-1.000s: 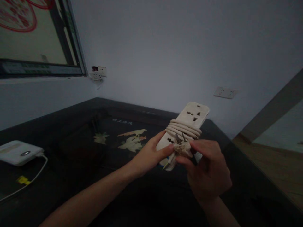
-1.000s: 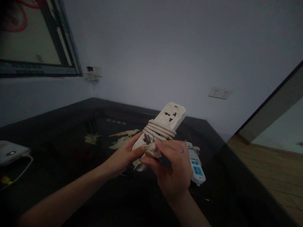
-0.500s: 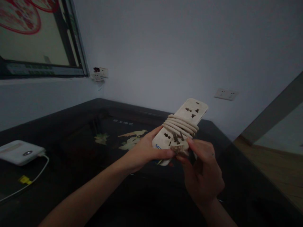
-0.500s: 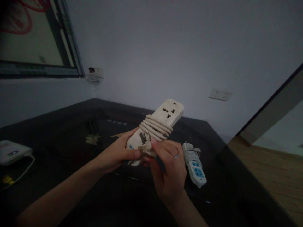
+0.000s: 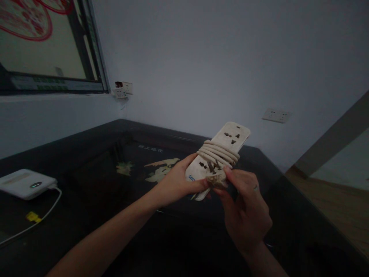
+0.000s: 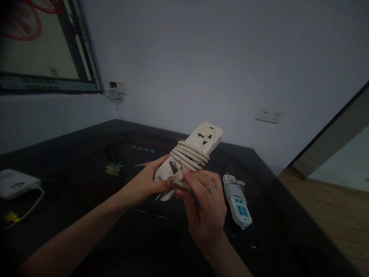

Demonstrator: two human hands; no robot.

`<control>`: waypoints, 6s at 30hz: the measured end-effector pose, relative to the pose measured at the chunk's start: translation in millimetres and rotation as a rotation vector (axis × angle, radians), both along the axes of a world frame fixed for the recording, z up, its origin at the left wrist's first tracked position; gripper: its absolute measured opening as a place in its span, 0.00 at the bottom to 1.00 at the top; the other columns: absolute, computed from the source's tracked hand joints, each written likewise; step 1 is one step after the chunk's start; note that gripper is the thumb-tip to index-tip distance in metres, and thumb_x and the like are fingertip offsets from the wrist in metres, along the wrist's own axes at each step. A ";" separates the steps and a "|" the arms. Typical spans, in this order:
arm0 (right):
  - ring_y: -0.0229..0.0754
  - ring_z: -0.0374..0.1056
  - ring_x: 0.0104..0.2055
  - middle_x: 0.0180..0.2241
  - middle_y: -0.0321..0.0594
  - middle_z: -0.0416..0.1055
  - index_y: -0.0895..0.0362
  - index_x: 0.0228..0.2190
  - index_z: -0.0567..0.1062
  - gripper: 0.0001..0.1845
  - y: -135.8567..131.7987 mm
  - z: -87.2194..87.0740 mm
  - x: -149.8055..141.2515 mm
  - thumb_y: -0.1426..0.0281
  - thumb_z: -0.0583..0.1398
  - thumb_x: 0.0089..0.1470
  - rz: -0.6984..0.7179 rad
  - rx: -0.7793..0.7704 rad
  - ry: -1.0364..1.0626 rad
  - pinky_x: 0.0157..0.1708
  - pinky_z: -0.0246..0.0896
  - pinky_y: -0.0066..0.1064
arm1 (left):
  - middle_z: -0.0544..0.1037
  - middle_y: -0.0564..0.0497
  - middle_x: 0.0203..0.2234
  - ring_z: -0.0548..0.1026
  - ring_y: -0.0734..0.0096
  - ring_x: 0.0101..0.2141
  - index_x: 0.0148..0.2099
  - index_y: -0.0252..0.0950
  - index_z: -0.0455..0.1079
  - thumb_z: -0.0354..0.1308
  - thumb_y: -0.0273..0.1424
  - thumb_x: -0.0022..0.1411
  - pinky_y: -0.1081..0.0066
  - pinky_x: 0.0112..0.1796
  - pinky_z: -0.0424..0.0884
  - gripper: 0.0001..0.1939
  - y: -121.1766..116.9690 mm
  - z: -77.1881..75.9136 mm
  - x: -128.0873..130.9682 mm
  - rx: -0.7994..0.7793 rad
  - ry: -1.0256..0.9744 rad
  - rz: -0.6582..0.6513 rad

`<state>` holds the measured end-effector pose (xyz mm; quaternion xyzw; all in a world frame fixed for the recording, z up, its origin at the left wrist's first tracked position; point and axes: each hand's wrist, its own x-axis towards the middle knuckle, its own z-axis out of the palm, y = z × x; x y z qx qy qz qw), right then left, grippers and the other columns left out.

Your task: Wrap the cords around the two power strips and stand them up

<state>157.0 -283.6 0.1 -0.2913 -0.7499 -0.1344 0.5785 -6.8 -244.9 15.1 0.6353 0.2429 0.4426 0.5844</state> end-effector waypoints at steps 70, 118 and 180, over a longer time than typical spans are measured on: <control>0.38 0.73 0.38 0.38 0.43 0.74 0.58 0.48 0.73 0.16 -13.6 24.2 0.1 0.78 0.58 0.57 -0.183 0.032 -0.308 0.35 0.71 0.26 | 0.73 0.42 0.50 0.70 0.60 0.50 0.54 0.34 0.64 0.56 0.39 0.63 0.66 0.48 0.64 0.21 6.7 -6.1 6.7 0.139 -0.080 0.204; 0.36 0.73 0.40 0.41 0.39 0.75 0.56 0.48 0.72 0.16 -24.6 34.6 19.4 0.76 0.60 0.56 -0.199 -0.005 -0.312 0.38 0.70 0.23 | 0.71 0.42 0.54 0.70 0.54 0.53 0.66 0.45 0.51 0.67 0.30 0.54 0.64 0.49 0.68 0.42 -21.5 5.4 7.8 -0.198 -0.378 -0.081; 0.43 0.68 0.46 0.43 0.43 0.69 0.55 0.43 0.70 0.15 -14.4 28.1 6.1 0.75 0.63 0.53 -0.189 -0.040 -0.122 0.43 0.67 0.38 | 0.59 0.41 0.63 0.63 0.52 0.59 0.68 0.44 0.44 0.69 0.33 0.51 0.59 0.57 0.60 0.49 -22.1 0.2 16.7 -0.038 -0.379 0.073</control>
